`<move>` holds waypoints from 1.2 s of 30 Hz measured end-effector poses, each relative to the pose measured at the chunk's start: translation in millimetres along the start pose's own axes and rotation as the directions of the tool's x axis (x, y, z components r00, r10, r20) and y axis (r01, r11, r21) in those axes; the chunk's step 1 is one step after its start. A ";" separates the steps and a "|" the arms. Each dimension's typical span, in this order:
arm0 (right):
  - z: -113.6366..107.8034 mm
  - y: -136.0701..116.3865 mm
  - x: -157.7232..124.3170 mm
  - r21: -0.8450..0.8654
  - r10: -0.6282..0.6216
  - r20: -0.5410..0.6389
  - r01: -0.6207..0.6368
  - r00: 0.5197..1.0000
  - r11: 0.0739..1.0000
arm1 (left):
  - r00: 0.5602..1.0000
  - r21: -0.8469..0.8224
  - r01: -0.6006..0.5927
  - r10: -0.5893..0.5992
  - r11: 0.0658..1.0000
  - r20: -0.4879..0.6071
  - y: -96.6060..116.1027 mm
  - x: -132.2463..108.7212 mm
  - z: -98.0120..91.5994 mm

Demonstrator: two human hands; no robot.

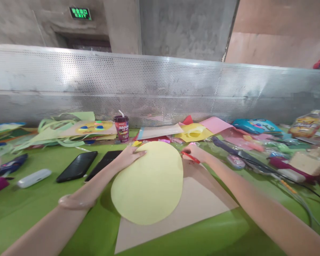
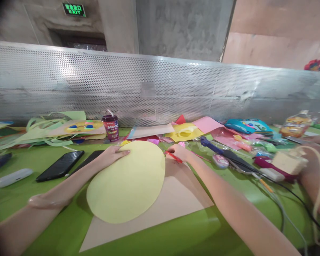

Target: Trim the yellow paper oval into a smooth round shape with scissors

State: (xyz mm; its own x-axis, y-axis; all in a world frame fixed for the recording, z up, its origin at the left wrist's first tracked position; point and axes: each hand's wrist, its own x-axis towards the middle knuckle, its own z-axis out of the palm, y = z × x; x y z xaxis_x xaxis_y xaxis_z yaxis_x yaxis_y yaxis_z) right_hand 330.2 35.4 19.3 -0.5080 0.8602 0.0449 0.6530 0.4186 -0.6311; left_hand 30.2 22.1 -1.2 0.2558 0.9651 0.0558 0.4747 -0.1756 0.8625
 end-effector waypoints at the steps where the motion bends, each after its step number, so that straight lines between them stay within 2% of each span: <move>1: -0.3 1.0 0.1 0.003 -0.009 -0.006 0.009 1.000 1.000 | 1.000 0.000 0.003 -0.003 1.000 0.001 -0.1 0.1 -0.1; 17: 0.9 -4.1 -4.2 0.162 -0.007 0.067 -0.004 0.998 0.987 | 1.000 -0.051 -0.006 0.006 0.999 -0.002 1.3 -0.6 -0.3; 36: 1.4 -2.5 -2.2 0.085 0.020 0.059 -0.025 0.998 0.996 | 1.000 0.001 -0.014 0.014 1.000 -0.017 -0.8 1.1 -1.0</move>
State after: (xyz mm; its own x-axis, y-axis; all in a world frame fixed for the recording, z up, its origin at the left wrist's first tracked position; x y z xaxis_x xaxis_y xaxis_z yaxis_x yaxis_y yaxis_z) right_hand 328.9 32.0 19.6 -0.5269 0.8498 -0.0139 0.6155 0.3703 -0.6958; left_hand 29.3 23.5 -1.3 0.2481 0.9657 0.0767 0.4722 -0.1897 0.8609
